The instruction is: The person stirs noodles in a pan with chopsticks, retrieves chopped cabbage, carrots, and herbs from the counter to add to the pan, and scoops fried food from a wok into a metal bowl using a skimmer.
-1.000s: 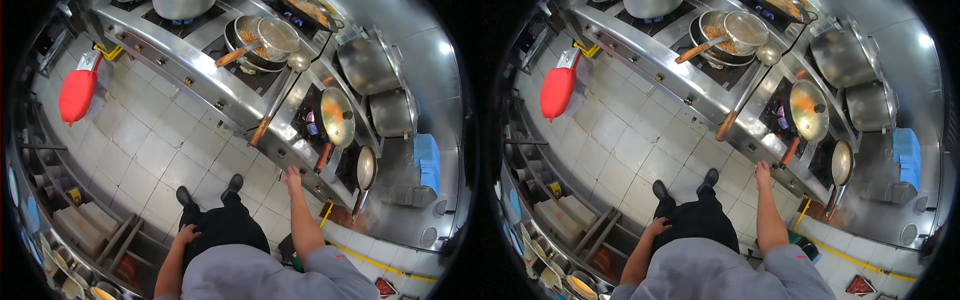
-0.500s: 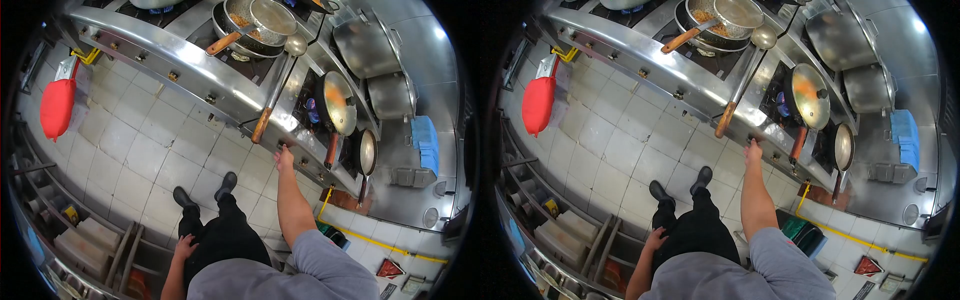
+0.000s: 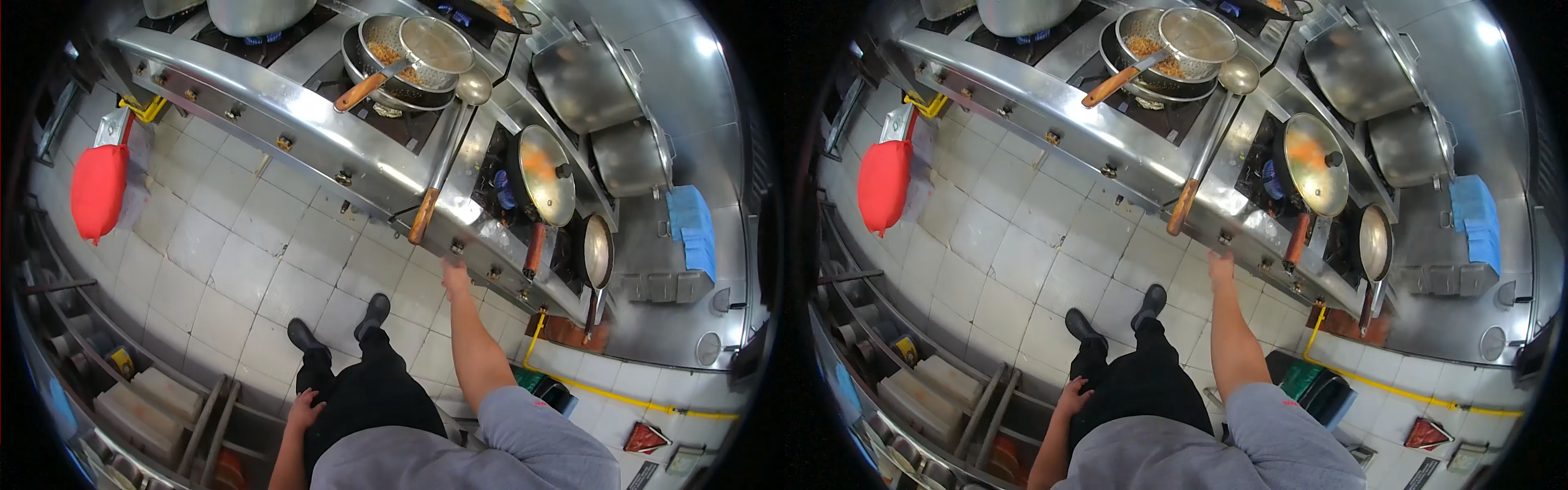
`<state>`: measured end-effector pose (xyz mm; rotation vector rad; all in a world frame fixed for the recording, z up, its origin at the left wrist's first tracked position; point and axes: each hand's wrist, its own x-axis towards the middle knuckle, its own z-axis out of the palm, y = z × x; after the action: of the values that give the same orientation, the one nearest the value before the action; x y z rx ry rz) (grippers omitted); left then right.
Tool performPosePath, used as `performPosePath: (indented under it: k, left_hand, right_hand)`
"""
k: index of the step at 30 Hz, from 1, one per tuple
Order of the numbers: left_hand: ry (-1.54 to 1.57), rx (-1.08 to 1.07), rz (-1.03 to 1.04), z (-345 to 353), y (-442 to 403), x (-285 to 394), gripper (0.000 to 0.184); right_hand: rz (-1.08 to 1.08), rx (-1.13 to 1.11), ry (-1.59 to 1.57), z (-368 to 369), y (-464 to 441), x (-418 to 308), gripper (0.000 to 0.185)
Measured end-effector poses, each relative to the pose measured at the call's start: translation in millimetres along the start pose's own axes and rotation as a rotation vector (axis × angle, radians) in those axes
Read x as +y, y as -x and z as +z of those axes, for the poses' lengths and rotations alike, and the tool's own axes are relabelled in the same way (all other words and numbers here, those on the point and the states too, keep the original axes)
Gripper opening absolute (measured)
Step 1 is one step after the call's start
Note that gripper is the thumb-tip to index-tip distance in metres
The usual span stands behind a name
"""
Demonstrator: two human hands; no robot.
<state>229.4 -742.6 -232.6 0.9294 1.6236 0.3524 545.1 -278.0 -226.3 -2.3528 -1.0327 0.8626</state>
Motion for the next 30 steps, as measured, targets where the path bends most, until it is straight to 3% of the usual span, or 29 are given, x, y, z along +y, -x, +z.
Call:
performPosePath:
  k: [2, 4, 6, 8, 9, 11, 13, 15, 18, 20, 22, 24, 26, 29, 30]
  left_hand:
    - [0.059, 0.042, -0.039, -1.3, -2.2, -3.6, 0.05]
    - [0.111, 0.046, -0.086, -14.0, -3.5, -2.1, 0.048]
    - [0.165, 0.05, -0.13, -26.5, -4.0, -4.1, 0.047]
    - [0.421, 0.014, -0.288, -45.4, -2.7, -17.1, 0.038]
    - [0.407, 0.029, -0.268, -57.6, 1.8, -21.5, 0.038]
    - [0.949, 0.126, -0.351, -81.3, 15.0, -34.4, 0.031]
    - [1.068, 0.156, -0.338, -100.7, 28.4, -63.0, 0.029]
    - [0.967, 0.201, -0.418, -116.7, 56.1, -68.0, 0.03]
    - [0.682, 0.175, -0.457, -120.0, 67.0, -132.2, 0.032]
    - [0.639, 0.201, -0.472, -134.5, 75.0, -123.3, 0.033]
    - [0.577, 0.254, -0.528, -146.6, 78.9, -114.4, 0.033]
    - [0.618, 0.296, -0.436, -156.9, 60.9, -98.4, 0.035]
    - [0.682, 0.313, -0.373, -168.7, 46.5, -76.3, 0.039]
    - [0.499, 0.318, -0.197, -185.0, 18.3, -18.6, 0.036]
    - [0.512, 0.264, -0.153, -188.3, 6.4, -6.8, 0.036]
  right_hand:
    - [-0.13, -0.273, 0.239, -0.5, 15.0, 22.8, 0.068]
    - [-0.179, -0.718, 0.31, -10.3, 49.0, 26.0, 0.064]
    - [-0.024, -0.995, 0.318, -32.6, 105.0, -0.6, 0.058]
    - [0.009, -1.035, 0.344, -46.6, 136.3, -0.2, 0.049]
    - [-0.054, -1.018, 0.371, -49.7, 142.8, 9.5, 0.042]
    - [-0.19, -0.985, 0.445, -61.6, 148.9, 25.9, 0.029]
    - [-0.281, -0.969, 0.476, -77.8, 152.5, 37.6, 0.024]
    - [-0.312, -0.956, 0.44, -95.2, 153.5, 39.6, 0.024]
    - [-0.236, -0.912, 0.331, -123.3, 170.4, 37.5, 0.03]
    - [-0.121, -0.752, 0.362, -134.4, 175.1, 33.7, 0.037]
    - [-0.106, -0.742, 0.354, -135.4, 177.7, 40.4, 0.04]
    - [-0.094, -0.741, 0.348, -128.3, 172.5, 52.3, 0.043]
    - [0.098, -0.893, 0.265, -113.9, 165.8, 61.4, 0.032]
    - [-0.071, -0.798, 0.241, -97.8, 182.7, 44.3, 0.021]
    - [-0.155, -0.759, 0.26, -91.8, 188.0, 38.8, 0.027]
